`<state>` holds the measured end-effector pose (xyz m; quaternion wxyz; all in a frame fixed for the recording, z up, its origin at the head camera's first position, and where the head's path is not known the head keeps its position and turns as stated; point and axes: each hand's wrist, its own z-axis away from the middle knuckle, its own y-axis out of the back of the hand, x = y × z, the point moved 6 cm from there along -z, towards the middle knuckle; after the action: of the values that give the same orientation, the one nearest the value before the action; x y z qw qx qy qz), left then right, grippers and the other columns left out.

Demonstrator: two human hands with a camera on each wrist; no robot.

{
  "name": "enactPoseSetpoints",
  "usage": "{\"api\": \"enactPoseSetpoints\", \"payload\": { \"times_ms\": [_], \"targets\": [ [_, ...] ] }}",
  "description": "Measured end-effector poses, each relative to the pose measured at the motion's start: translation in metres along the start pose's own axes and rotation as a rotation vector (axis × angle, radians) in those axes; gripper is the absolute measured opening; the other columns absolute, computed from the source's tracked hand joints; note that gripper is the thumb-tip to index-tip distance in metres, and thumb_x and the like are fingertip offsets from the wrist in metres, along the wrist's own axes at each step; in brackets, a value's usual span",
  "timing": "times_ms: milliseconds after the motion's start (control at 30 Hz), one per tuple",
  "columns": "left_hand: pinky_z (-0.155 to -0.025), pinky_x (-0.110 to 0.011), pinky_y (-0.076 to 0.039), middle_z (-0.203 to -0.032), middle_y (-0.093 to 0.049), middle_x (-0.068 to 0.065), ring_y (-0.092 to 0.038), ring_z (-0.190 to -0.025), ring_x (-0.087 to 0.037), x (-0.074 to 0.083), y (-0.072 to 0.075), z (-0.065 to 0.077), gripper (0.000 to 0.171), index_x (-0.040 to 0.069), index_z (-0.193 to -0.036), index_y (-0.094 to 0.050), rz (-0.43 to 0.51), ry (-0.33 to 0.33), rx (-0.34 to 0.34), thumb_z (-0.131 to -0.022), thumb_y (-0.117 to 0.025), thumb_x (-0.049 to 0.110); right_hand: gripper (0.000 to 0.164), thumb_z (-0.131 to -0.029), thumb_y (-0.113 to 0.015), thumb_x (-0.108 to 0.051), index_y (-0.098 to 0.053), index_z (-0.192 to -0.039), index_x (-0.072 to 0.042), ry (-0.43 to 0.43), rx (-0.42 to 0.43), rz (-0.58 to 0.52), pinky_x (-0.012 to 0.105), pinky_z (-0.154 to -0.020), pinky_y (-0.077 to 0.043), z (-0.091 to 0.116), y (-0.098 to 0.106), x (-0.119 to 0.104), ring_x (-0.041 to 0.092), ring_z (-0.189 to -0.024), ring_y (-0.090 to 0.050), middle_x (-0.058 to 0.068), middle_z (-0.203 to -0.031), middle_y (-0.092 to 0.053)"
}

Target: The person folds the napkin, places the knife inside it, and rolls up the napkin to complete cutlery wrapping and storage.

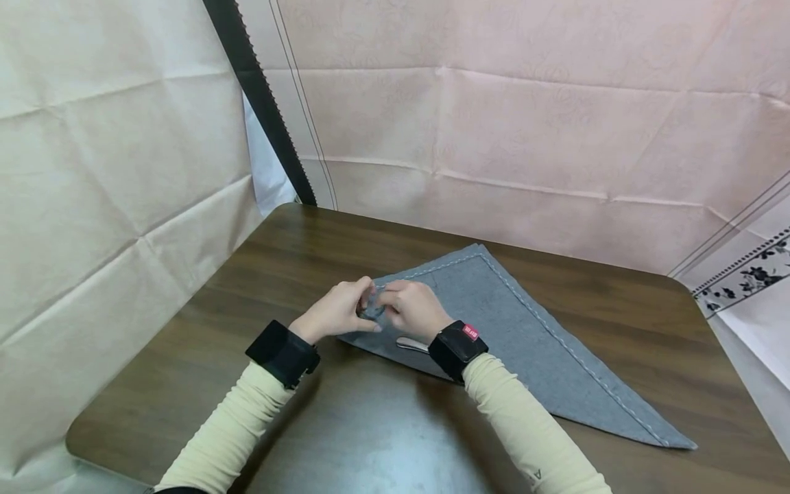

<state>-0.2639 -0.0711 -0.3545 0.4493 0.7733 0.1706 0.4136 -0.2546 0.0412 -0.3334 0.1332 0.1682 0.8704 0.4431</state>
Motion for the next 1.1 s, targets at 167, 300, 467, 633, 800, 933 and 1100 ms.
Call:
{"api": "enactPoseSetpoints", "payload": {
  "times_ms": [167, 300, 467, 633, 800, 933, 1100],
  "targets": [
    [-0.047, -0.024, -0.03, -0.061, -0.037, 0.003, -0.038, -0.053, -0.011, -0.004, -0.01, 0.002, 0.026, 0.01, -0.074, -0.047, -0.256, 0.084, -0.023, -0.075, -0.072, 0.018, 0.017, -0.07, -0.055, 0.008, -0.057, -0.071, -0.009, -0.112, 0.134, -0.085, 0.025, -0.055, -0.04, 0.014, 0.018, 0.011, 0.014, -0.06, -0.05, 0.001, -0.074, -0.056],
    [-0.043, -0.023, -0.023, -0.056, -0.028, 0.005, -0.031, -0.048, -0.009, 0.004, -0.014, -0.004, 0.025, 0.012, -0.063, -0.042, -0.29, 0.046, 0.023, -0.078, -0.061, 0.008, 0.02, -0.069, -0.05, 0.006, -0.058, -0.08, -0.008, -0.141, 0.091, -0.109, 0.023, -0.053, -0.036, 0.027, 0.023, 0.012, 0.011, -0.06, -0.045, 0.002, -0.084, -0.056],
    [-0.043, -0.022, -0.02, -0.054, -0.024, 0.006, -0.027, -0.046, -0.009, 0.018, -0.016, -0.011, 0.027, 0.013, -0.062, -0.04, -0.28, 0.021, 0.044, -0.079, -0.059, 0.007, 0.032, -0.073, -0.062, -0.001, -0.064, -0.104, -0.01, -0.117, -0.02, -0.007, 0.025, -0.055, -0.041, 0.041, 0.024, 0.006, 0.014, -0.077, -0.051, 0.007, -0.107, -0.054],
    [-0.042, -0.022, -0.021, -0.055, -0.026, 0.005, -0.028, -0.046, -0.009, 0.028, -0.021, -0.016, 0.027, 0.013, -0.062, -0.04, -0.285, 0.001, 0.056, -0.079, -0.06, 0.007, 0.02, -0.076, -0.07, -0.004, -0.069, -0.096, -0.008, -0.057, 0.085, 0.153, 0.027, -0.061, -0.048, 0.051, 0.032, 0.001, 0.016, -0.08, -0.057, 0.006, -0.094, -0.059],
    [-0.043, -0.025, -0.029, -0.058, -0.036, 0.004, -0.038, -0.05, -0.01, 0.033, -0.03, -0.018, 0.017, 0.012, -0.072, -0.046, -0.311, 0.005, 0.025, -0.078, -0.062, 0.01, 0.015, -0.076, -0.067, 0.0, -0.071, -0.088, -0.005, -0.024, 0.188, 0.245, 0.028, -0.066, -0.049, 0.059, 0.046, 0.0, 0.016, -0.077, -0.059, 0.004, -0.086, -0.063],
    [-0.044, -0.028, -0.037, -0.063, -0.045, 0.002, -0.046, -0.055, -0.012, 0.032, -0.039, -0.016, 0.015, 0.011, -0.081, -0.05, -0.346, 0.018, -0.018, -0.077, -0.065, 0.01, 0.014, -0.075, -0.064, 0.002, -0.07, -0.087, -0.004, -0.014, 0.227, 0.286, 0.029, -0.065, -0.048, 0.07, 0.062, 0.0, 0.016, -0.073, -0.058, 0.004, -0.083, -0.064],
    [-0.044, -0.028, -0.039, -0.065, -0.048, 0.002, -0.048, -0.057, -0.012, 0.032, -0.053, -0.012, 0.013, 0.01, -0.081, -0.051, -0.364, -0.001, -0.075, -0.076, -0.064, 0.008, 0.014, -0.079, -0.058, 0.001, -0.07, -0.086, -0.001, -0.003, 0.235, 0.311, 0.029, -0.061, -0.047, 0.091, 0.079, 0.002, 0.018, -0.071, -0.056, 0.006, -0.081, -0.063]
  ]
}}
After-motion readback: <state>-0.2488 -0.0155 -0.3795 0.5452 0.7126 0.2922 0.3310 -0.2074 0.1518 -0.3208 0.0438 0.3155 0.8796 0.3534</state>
